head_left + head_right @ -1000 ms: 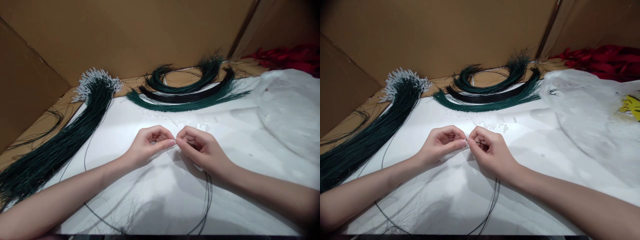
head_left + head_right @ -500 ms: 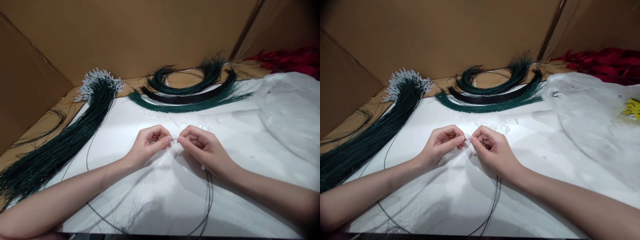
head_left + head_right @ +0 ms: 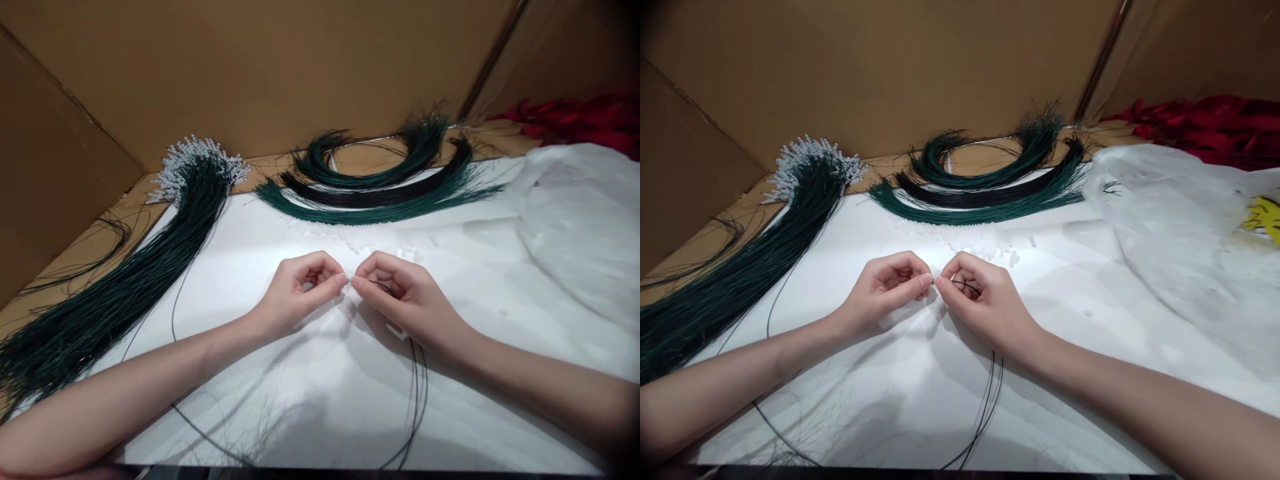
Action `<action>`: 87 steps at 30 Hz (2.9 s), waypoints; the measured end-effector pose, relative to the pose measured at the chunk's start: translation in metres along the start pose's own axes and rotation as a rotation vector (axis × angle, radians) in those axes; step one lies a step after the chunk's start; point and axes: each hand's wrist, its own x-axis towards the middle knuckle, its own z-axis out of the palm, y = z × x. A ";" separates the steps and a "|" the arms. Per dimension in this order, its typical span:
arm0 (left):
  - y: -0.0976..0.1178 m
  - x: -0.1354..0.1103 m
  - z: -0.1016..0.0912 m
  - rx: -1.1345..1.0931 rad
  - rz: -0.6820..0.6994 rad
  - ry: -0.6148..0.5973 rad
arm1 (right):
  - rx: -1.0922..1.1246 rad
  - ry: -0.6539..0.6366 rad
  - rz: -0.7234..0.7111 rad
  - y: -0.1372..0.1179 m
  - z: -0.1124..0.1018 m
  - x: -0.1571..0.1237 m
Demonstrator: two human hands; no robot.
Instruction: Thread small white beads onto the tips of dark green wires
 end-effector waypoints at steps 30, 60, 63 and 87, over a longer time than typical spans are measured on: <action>-0.010 0.056 -0.034 0.795 0.389 0.144 | -0.093 -0.021 -0.044 0.001 0.001 0.003; -0.006 0.001 -0.020 -0.202 0.013 -0.122 | 0.015 -0.037 -0.009 0.000 -0.001 0.003; -0.007 0.000 -0.021 -0.203 0.029 -0.133 | 0.005 -0.061 -0.037 0.000 -0.001 0.002; -0.007 0.000 -0.021 -0.250 0.029 -0.135 | -0.037 -0.079 -0.096 0.001 -0.001 0.002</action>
